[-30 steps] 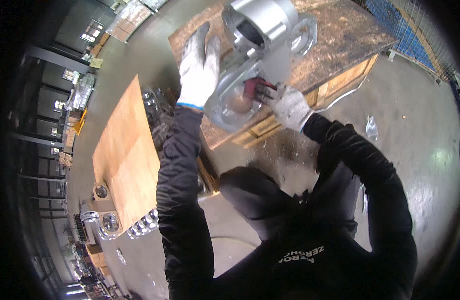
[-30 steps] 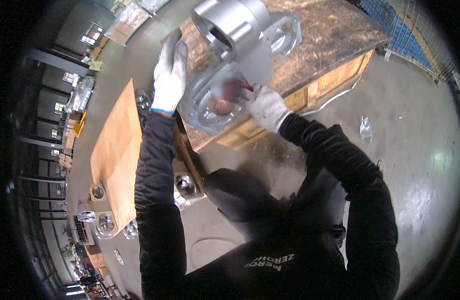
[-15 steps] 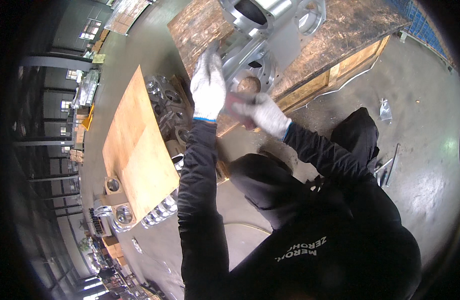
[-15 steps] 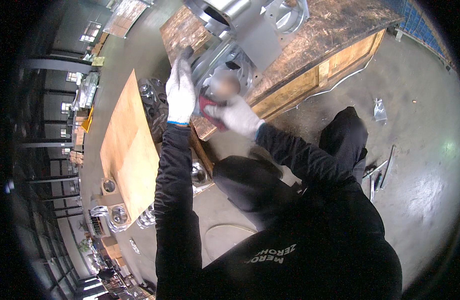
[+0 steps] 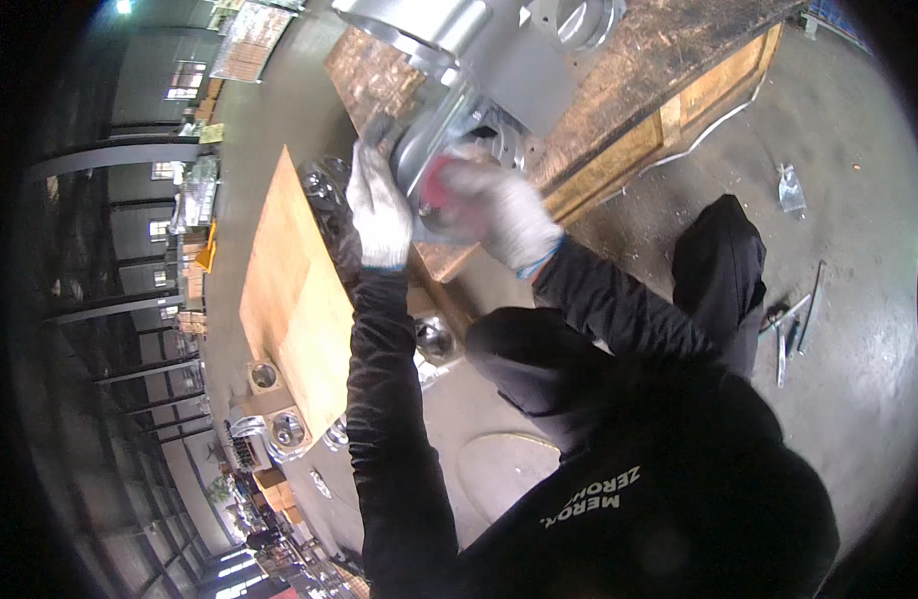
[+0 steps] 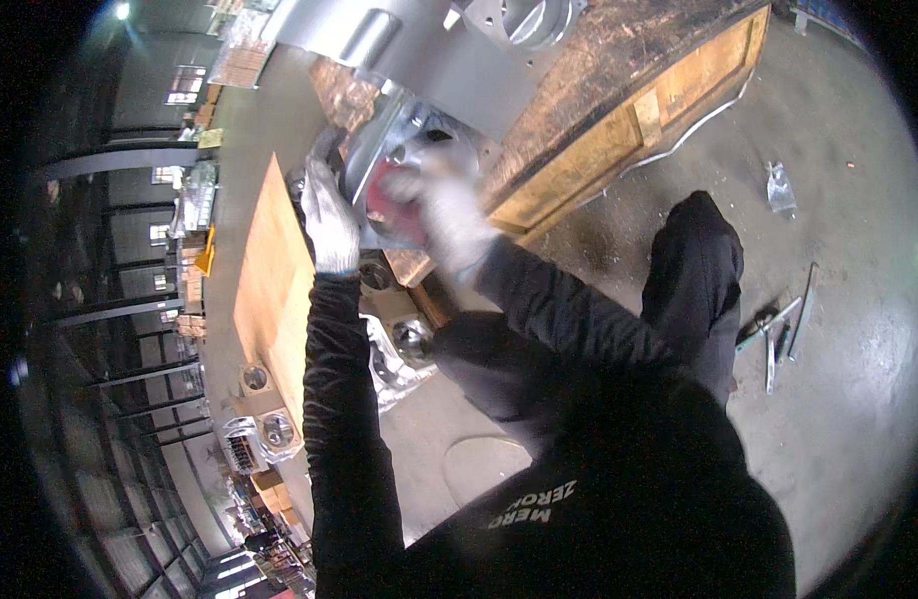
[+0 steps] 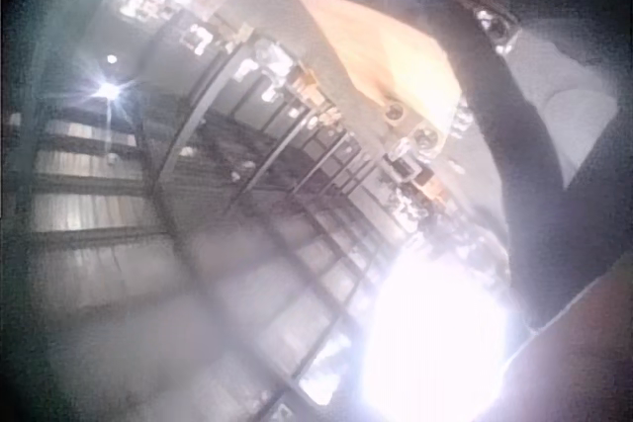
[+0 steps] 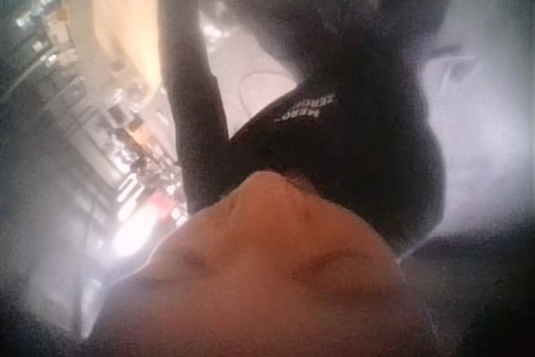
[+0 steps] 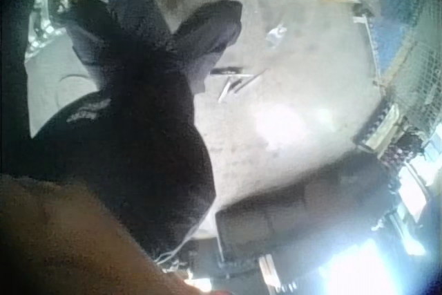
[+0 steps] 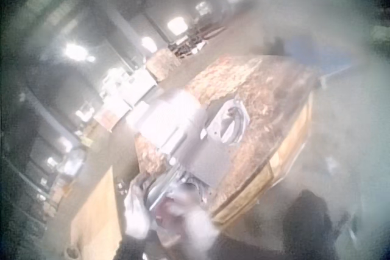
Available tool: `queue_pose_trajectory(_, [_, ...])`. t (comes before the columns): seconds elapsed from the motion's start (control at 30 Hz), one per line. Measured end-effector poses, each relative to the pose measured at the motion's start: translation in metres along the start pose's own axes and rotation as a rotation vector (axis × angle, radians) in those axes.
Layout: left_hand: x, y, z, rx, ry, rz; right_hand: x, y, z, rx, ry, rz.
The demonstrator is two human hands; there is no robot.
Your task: The person is cleaning a metal part using a wire brush and sandpaper. They are sitting on the floor in a workshop, scrubbing and sanding the part to remove debris and smooth the surface.
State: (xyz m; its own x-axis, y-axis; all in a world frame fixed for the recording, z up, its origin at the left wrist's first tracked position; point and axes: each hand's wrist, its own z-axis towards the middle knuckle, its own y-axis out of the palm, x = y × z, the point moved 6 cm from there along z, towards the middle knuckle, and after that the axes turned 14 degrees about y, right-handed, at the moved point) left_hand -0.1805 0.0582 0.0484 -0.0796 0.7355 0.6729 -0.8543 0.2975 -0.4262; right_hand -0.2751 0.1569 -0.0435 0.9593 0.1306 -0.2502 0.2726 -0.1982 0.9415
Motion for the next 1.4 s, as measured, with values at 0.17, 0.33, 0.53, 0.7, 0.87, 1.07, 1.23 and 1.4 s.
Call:
queue_pose_trajectory(0.17, [0.000, -0.021, -0.008, -0.061, 0.303, 0.268, -0.021, -0.007, -0.002, -0.312, 0.160, 0.717])
queue_pose_trajectory(0.33, [-0.008, -0.003, 0.001, -0.003, 0.124, 0.170, 0.016, 0.001, -0.004, -0.087, -0.019, 0.138])
queue_pose_trajectory(0.53, [0.010, -0.015, -0.007, 0.059, 0.177, 0.300, 0.012, -0.018, -0.012, 0.078, -0.246, -2.414])
queue_pose_trajectory(0.7, [0.043, -0.018, -0.013, 0.364, 0.364, 0.417, -0.031, -0.029, -0.007, 0.140, -0.673, -2.455])
queue_pose_trajectory(0.87, [0.070, -0.024, -0.030, 0.652, 0.445, 0.644, -0.007, -0.033, -0.002, 0.013, -0.425, -1.842])
queue_pose_trajectory(1.07, [0.075, 0.052, -0.146, 0.695, 0.018, 0.098, -0.029, -0.075, -0.051, 0.022, 0.090, -0.394])
queue_pose_trajectory(1.23, [0.026, 0.139, -0.164, 0.696, -0.732, -1.077, -0.025, -0.094, -0.060, 0.108, 0.008, -0.621])
queue_pose_trajectory(1.4, [0.005, 0.112, -0.158, 0.824, -0.666, -0.861, -0.130, 0.026, -0.102, 0.463, -1.056, -1.260])
